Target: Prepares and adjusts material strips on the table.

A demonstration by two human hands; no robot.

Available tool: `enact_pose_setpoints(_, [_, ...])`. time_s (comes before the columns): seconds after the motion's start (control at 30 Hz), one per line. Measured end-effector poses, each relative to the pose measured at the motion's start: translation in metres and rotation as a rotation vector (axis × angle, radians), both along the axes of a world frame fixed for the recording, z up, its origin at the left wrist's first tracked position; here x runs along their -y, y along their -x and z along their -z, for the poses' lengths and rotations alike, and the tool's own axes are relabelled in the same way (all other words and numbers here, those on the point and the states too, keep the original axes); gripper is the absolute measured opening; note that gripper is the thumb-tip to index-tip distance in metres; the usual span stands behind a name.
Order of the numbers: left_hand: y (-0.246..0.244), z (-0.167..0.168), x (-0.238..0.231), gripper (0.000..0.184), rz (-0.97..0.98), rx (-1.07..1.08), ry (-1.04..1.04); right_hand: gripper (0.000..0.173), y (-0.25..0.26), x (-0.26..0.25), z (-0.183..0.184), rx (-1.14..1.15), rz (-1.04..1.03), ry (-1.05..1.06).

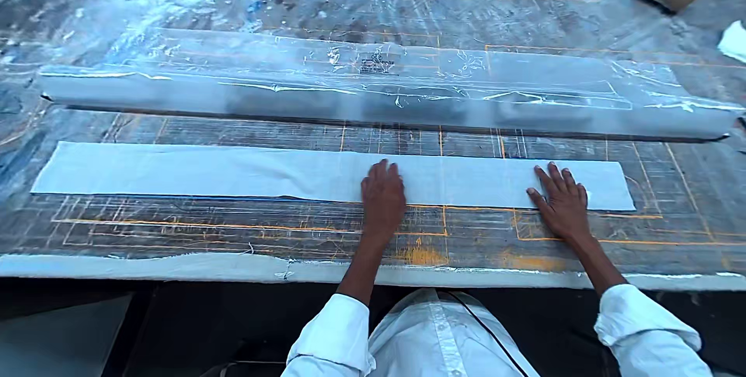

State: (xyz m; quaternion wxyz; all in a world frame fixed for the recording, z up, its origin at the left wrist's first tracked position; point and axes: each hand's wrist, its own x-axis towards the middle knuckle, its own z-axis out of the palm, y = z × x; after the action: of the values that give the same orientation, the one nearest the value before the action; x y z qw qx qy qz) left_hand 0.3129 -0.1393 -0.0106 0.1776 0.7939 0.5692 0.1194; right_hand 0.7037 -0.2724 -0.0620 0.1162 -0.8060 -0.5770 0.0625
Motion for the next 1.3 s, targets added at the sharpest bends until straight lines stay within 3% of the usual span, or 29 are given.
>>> enact_pose_setpoints(0.1, [-0.026,0.015,0.006,0.058,0.286,-0.002,0.042,0.072,-0.002,-0.002,0.0,0.008,-0.008,0.016])
enact_pose_setpoints(0.23, [0.013,0.025,-0.014,0.069,0.091,-0.118,0.092,0.074,-0.006,-0.001,0.003,-0.004,-0.006,-0.022])
enact_pose_setpoints(0.3, [0.047,0.008,-0.017,0.065,-0.044,-0.059,0.07,0.076,-0.007,0.003,0.007,-0.016,-0.02,-0.031])
enact_pose_setpoints(0.4, [0.103,-0.027,-0.011,0.042,-0.102,0.021,-0.046,0.081,-0.008,0.002,0.008,-0.042,-0.019,-0.012])
enact_pose_setpoints(0.5, [0.17,-0.022,-0.031,0.025,-0.106,0.019,-0.119,0.088,0.002,-0.011,-0.002,-0.07,-0.009,-0.035])
enact_pose_setpoints(0.67, [0.218,-0.025,-0.062,0.048,0.076,-0.137,0.076,0.07,0.11,-0.051,-0.033,-0.181,-0.176,-0.134])
enact_pose_setpoints(0.77, [0.223,-0.033,-0.072,0.025,0.154,-0.273,0.253,0.062,0.187,-0.074,-0.034,-0.221,-0.312,-0.166])
enact_pose_setpoints(0.83, [0.228,-0.031,-0.075,0.017,0.181,-0.235,0.19,0.056,0.236,-0.089,-0.034,-0.241,-0.372,-0.183])
enact_pose_setpoints(0.9, [0.23,-0.022,-0.074,0.031,0.223,-0.126,0.057,0.052,0.283,-0.103,-0.036,-0.259,-0.397,-0.189])
enact_pose_setpoints(0.97, [0.228,-0.022,-0.07,0.038,0.287,-0.123,0.082,0.048,0.325,-0.116,-0.039,-0.274,-0.4,-0.18])
enact_pose_setpoints(1.0, [0.229,-0.027,-0.068,0.031,0.315,-0.128,0.126,0.048,0.342,-0.123,-0.039,-0.274,-0.4,-0.179])
enact_pose_setpoints(1.07, [0.236,-0.027,-0.074,0.016,0.368,-0.154,0.206,0.048,0.371,-0.135,-0.035,-0.263,-0.394,-0.175])
enact_pose_setpoints(1.17, [0.254,-0.018,-0.083,0.028,0.331,-0.07,0.078,0.047,0.396,-0.147,-0.02,-0.215,-0.343,-0.178])
enact_pose_setpoints(1.23, [0.263,-0.02,-0.09,0.032,0.309,-0.158,0.19,0.047,0.403,-0.148,-0.009,-0.144,-0.304,-0.211])
enact_pose_setpoints(1.3, [0.274,-0.03,-0.097,0.02,0.325,-0.17,0.31,0.05,0.404,-0.149,-0.007,-0.099,-0.294,-0.229])
